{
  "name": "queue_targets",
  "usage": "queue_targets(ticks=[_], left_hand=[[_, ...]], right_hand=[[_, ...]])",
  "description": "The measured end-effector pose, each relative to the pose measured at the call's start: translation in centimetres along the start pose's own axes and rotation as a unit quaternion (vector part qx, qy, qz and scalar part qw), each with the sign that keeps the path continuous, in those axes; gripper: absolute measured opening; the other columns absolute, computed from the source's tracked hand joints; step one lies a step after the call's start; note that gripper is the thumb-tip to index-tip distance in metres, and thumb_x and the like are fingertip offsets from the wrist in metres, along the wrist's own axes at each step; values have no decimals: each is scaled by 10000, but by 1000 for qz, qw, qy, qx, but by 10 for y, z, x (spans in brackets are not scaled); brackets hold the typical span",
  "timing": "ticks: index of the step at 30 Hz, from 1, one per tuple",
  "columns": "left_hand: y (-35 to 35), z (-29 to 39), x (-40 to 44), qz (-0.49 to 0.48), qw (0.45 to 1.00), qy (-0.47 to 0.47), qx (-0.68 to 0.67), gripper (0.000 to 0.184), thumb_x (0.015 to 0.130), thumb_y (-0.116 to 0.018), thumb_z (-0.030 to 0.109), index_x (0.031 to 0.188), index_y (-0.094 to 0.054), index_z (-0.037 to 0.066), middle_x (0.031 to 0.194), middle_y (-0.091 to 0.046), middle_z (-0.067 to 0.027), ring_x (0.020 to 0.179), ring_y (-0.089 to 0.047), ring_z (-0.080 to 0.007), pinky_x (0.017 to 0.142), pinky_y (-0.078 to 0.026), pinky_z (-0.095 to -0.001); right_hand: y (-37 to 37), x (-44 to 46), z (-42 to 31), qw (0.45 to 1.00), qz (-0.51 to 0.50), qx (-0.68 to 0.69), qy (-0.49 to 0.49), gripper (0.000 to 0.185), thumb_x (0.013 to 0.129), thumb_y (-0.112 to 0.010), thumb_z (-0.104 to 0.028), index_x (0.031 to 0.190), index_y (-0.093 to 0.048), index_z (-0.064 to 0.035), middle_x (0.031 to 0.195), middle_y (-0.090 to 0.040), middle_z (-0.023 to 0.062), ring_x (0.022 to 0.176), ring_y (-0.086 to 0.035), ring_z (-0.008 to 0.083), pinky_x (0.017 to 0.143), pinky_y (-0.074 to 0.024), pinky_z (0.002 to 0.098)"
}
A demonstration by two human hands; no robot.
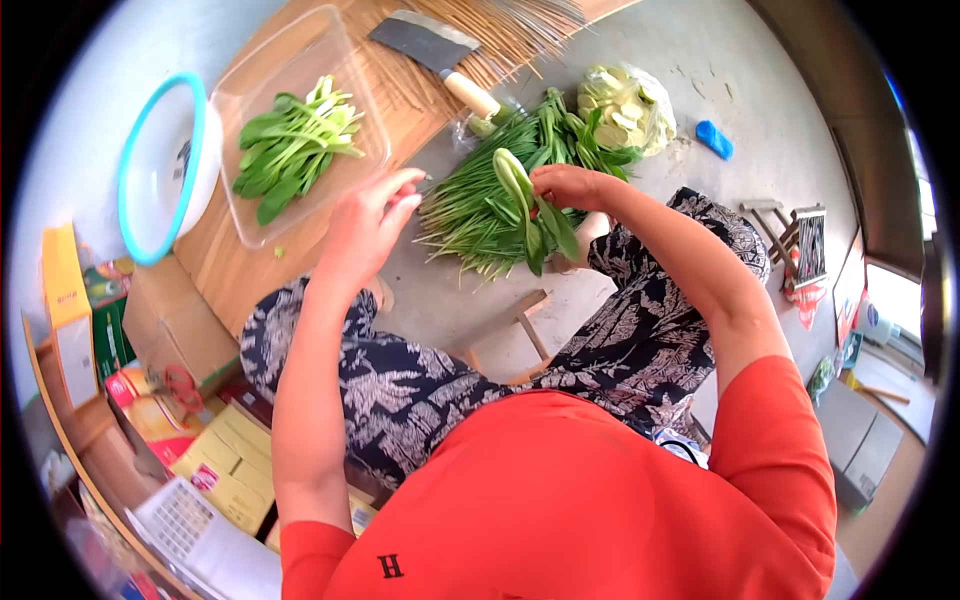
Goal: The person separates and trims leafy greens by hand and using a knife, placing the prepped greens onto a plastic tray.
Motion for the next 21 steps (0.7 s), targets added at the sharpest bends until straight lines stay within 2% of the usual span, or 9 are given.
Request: queue_targets(ticks=[3, 5, 7, 9, 10, 14, 15, 17, 21], left_hand=[[-22, -17, -7, -10, 993, 20, -116, 343, 912, -583, 161, 1234, -593, 45, 1094, -644, -85, 965, -612, -157, 836, -481, -292], [-37, -10, -14, -55, 934, -5, -352, 412, 947, -565, 210, 1326, -521, 55, 1228, -597, -64, 1106, -562, -156, 932, -446, -312], [-42, 7, -30, -91, 903, 26, -420, 465, 961, -555, 233, 1374, -461, 42, 1299, -553, -66, 1191, -516, -163, 988, -418, -337], [-57, 15, -42, -95, 789, 28, -606, 437, 963, -549, 216, 1353, -479, 32, 1273, -571, -77, 1162, -542, -172, 989, -430, -353], [-62, 15, -47, -87, 781, 30, -618, 407, 959, -556, 185, 1329, -498, 26, 1241, -590, -78, 1115, -571, -169, 971, -452, -356], [-73, 25, -67, -38, 788, 29, -614, 356, 956, -560, 128, 1288, -527, 4, 1181, -612, -63, 1038, -596, -142, 915, -484, -313], [-73, 28, -71, -32, 788, 30, -614, 356, 956, -560, 128, 1288, -527, 4, 1181, -612, -63, 1038, -596, -142, 915, -484, -313], [-73, 33, -78, -9, 846, -6, -534, 345, 960, -549, 115, 1282, -531, -7, 1168, -612, -60, 1031, -591, -130, 912, -480, -299], [-68, 40, -84, 21, 883, -22, -469, 324, 957, -541, 90, 1257, -550, -33, 1156, -606, -49, 997, -577, -110, 894, -463, -255]], right_hand=[[-58, -43, -28, 985, -147, 73, 61, 279, 838, -578, -182, 1073, -562, -32, 1019, -636, 99, 895, -622, 205, 868, -495, 361], [-101, -76, -46, 975, -186, 90, 82, 343, 839, -566, -172, 1149, -537, -27, 1054, -635, 103, 931, -621, 208, 886, -492, 362], [-123, -91, -43, 963, -224, 112, 96, 425, 840, -552, -152, 1230, -494, 5, 1102, -624, 112, 997, -618, 212, 924, -490, 373], [-141, -106, -38, 958, -234, 137, 95, 423, 849, -535, -137, 1241, -484, 12, 1113, -615, 113, 992, -618, 213, 928, -492, 371], [-144, -108, -33, 957, -238, 134, 101, 414, 867, -516, -135, 1250, -475, 17, 1125, -606, 115, 998, -612, 218, 942, -487, 377], [-162, -123, -30, 968, -178, 90, 152, 507, 963, -515, -421, 1286, -472, -33, 1164, -579, 83, 1033, -579, 169, 932, -478, 350], [-165, -123, -28, 968, -182, 88, 150, 507, 963, -515, -421, 1286, -472, -33, 1164, -579, 83, 1033, -579, 169, 932, -478, 350], [-166, -119, -23, 983, -87, 23, 163, 495, 972, -504, -410, 1287, -479, -28, 1157, -587, 76, 1040, -575, 168, 920, -468, 333], [-180, -124, -28, 978, -85, 61, 179, 464, 990, -477, -390, 1266, -515, -19, 1102, -597, 56, 975, -564, 142, 879, -467, 307]])
Point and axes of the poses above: each hand's wrist, its own x-axis towards the middle knuckle, its own y-axis out of the back of the hand, z = x × y, the point moved 1 cm from there along x, towards the middle knuckle
